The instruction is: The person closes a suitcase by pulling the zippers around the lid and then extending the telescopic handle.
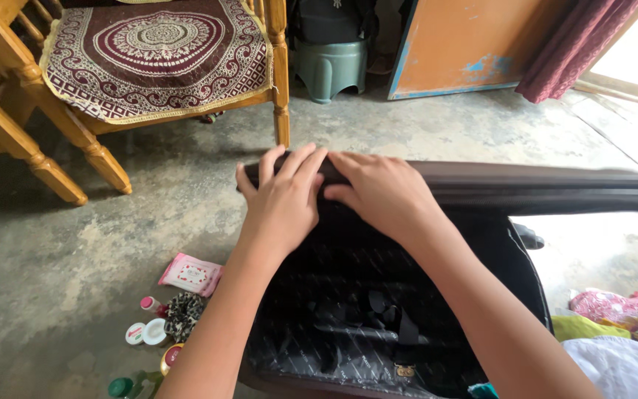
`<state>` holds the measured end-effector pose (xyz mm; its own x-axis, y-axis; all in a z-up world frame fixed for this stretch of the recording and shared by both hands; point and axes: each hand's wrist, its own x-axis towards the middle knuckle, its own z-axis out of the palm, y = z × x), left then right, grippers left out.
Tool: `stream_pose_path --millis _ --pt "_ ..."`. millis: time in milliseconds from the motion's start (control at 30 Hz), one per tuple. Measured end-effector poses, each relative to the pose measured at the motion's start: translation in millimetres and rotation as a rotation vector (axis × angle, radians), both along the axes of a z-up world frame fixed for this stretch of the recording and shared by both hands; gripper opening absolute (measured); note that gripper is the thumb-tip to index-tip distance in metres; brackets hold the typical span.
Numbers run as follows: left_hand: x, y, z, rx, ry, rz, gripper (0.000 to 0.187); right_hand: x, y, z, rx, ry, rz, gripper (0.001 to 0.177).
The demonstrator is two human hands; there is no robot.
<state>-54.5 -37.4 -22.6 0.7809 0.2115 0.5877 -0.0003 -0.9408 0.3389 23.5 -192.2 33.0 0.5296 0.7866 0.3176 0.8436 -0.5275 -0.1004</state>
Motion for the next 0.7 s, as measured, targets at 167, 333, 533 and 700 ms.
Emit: stream_pose_path --millis 167,333,533,700 --pt "-32.6 -14.0 -9.4 -0.018 0.066 -0.004 0.044 -20.7 -26.2 -20.7 0.050 -0.120 0.095 0.064" --pt "-55.5 -23.8 -28.3 -0.006 0.045 -0.001 0.041 -42.1 -37.9 -46.1 0.054 -0.066 0.076 0.059" --pt "-74.0 -23.9 -44.9 0.024 0.008 -0.013 0.042 -60.0 -38.2 -60.2 0.065 -0.085 0.054 0.059" --pt "-79.5 -19.6 -59.5 0.035 0.014 -0.034 0.043 -71.4 -36.7 -73.4 0.068 -0.088 0.023 0.059"
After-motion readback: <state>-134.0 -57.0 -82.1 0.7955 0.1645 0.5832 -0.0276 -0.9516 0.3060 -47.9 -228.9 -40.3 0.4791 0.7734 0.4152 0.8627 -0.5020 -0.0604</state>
